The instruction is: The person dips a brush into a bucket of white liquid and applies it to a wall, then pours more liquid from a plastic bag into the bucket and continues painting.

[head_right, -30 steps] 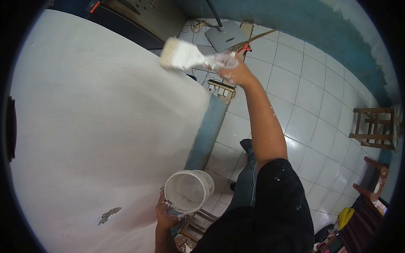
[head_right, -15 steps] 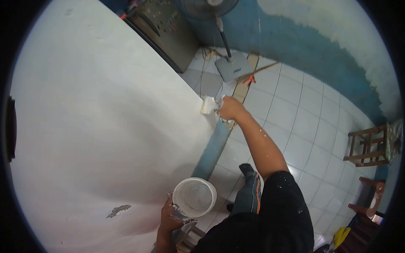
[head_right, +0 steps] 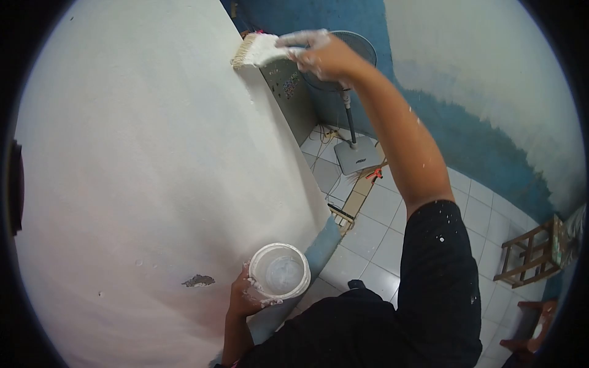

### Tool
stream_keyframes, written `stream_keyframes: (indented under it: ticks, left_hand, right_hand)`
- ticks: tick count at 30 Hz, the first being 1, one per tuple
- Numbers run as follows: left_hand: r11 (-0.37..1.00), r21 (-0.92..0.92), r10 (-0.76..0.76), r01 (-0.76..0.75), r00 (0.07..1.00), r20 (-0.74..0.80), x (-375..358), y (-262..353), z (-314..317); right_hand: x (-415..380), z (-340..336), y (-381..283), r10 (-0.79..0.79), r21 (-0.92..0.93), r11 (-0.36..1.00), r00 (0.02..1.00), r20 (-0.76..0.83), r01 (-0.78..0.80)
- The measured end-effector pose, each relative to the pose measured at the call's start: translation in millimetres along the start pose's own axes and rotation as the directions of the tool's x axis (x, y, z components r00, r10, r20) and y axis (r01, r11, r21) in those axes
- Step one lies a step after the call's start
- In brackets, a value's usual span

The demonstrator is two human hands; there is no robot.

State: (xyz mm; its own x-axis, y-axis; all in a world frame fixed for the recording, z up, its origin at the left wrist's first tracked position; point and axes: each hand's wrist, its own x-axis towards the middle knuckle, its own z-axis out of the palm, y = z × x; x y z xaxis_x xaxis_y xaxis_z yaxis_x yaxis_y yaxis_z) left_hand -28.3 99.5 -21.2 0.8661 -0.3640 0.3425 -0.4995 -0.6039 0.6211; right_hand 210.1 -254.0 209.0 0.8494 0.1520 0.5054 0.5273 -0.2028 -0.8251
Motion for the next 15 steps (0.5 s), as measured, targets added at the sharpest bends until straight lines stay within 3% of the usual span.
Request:
stream_keyframes:
  ticks: [3,4,5,6,8,11,15]
  left_hand:
    - [0.995,-0.102,-0.028,0.020,0.997,-0.072,-13.5,-25.8,10.4]
    - [0.995,-0.103,-0.014,0.003,0.994,-0.110,-24.0,-41.8,17.2]
    - [0.995,-0.097,0.000,-0.014,0.990,-0.143,-27.2,-52.0,23.2]
    - [0.996,-0.089,0.014,-0.030,0.984,-0.177,-30.2,-57.0,28.1]
    - [0.992,-0.109,0.044,-0.066,0.979,-0.198,-24.9,-52.7,31.0]
    - [0.992,-0.071,0.090,-0.107,0.973,-0.211,-27.5,-62.2,35.1]
    - [0.989,-0.091,0.092,-0.115,0.969,-0.230,-28.3,-72.7,38.5]
  right_hand:
    - [-38.8,60.0,64.1,0.023,0.074,0.997,0.999,0.033,-0.025]
    - [-60.1,85.3,98.8,0.105,0.148,0.982,0.990,0.094,-0.119]
    - [-79.5,98.4,136.9,0.013,0.167,0.985,0.992,0.127,-0.034]
    - [-103.5,101.0,156.5,0.050,0.179,0.980,0.978,0.203,-0.087]
    - [-133.0,106.0,188.3,0.346,0.066,0.924,0.897,0.276,-0.377]
    - [-145.7,127.1,195.2,0.412,-0.013,0.898,0.829,0.377,-0.440]
    - [-103.5,112.3,97.2,0.176,0.160,0.939,0.826,0.535,-0.304]
